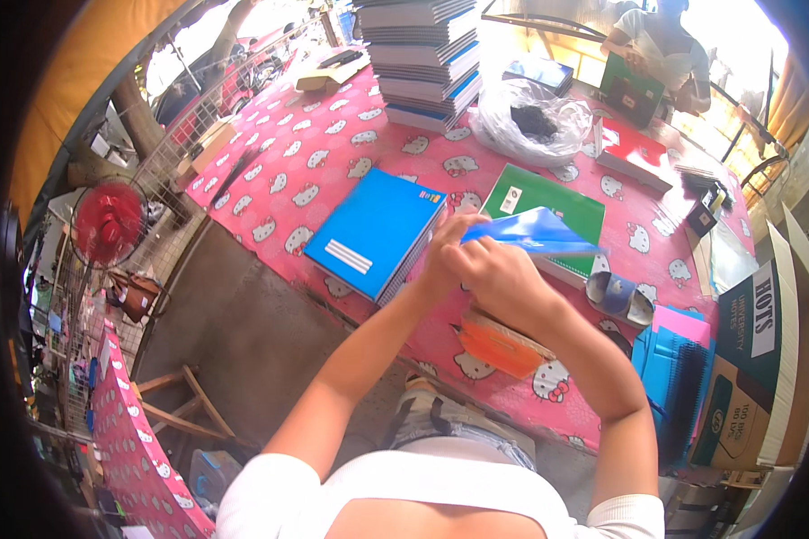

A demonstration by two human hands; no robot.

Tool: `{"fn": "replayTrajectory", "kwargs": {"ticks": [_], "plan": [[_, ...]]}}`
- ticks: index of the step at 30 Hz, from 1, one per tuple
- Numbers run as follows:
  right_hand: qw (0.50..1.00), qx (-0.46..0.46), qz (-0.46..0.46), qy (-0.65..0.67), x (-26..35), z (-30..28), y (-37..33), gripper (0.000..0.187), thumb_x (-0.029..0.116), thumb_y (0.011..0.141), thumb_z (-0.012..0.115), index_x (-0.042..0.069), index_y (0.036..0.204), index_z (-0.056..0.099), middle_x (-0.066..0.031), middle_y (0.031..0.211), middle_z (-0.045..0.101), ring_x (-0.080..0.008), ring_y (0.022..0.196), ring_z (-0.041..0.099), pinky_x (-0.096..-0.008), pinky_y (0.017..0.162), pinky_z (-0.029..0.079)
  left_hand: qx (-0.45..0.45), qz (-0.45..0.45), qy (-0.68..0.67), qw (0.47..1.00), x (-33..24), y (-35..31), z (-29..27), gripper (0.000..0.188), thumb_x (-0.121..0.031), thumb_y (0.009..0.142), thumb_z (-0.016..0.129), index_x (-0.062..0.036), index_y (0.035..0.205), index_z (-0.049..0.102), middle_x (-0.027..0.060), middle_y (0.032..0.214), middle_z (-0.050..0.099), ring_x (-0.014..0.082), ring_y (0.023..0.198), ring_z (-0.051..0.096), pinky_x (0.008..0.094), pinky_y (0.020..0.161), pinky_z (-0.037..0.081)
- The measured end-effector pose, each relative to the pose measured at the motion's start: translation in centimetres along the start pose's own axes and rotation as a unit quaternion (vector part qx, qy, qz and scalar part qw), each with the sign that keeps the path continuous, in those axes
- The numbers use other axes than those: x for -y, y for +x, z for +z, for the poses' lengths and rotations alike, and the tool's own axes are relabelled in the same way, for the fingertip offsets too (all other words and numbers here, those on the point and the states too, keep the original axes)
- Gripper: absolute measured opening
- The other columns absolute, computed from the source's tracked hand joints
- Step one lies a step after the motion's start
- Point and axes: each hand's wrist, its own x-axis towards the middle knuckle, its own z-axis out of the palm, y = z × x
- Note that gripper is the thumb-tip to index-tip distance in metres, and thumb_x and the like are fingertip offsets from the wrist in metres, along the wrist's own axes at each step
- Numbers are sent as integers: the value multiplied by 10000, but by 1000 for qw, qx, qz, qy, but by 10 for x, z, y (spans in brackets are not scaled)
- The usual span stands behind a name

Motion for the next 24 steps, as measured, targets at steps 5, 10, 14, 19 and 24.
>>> {"fn": "replayTrajectory", "kwargs": {"ticks": [5,10,14,19,24], "plan": [[873,-343,338,76,-8,-34,-125,715,137,714,785,27,1326,432,-176,1396,443,-285,1288,427,-387,1076,327,-49,98,4,994,-59,12,-17,169,-75,687,778,-62,814,667,43,737,679,184,669,647,329,724,508],[830,-338,385,220,-33,37,-242,762,116,746,749,24,1390,351,-127,1386,423,-255,1252,417,-402,1018,355,33,-91,-198,976,-136,14,-50,195,-114,735,817,-56,850,670,21,744,689,28,643,583,212,567,477],[863,-289,322,260,-46,73,-293,383,-22,792,646,-26,1159,534,-86,1098,606,-192,945,573,-336,814,488,60,-91,-227,968,-161,1,-60,196,-87,731,812,-55,855,663,67,801,706,75,733,648,245,632,516],[812,-363,325,320,-15,101,-260,206,-47,874,576,-34,1078,547,-88,962,633,-166,855,597,-305,782,478,72,-107,-282,951,-129,-12,-61,201,-58,726,809,-38,848,650,79,818,702,124,750,664,276,657,531],[818,-340,368,284,0,93,-241,141,-82,856,589,-41,990,578,-94,913,657,-148,881,599,-295,786,475,41,-106,-243,963,-120,-12,-66,212,-32,707,812,-43,844,651,63,820,696,110,737,644,267,642,515]]}}
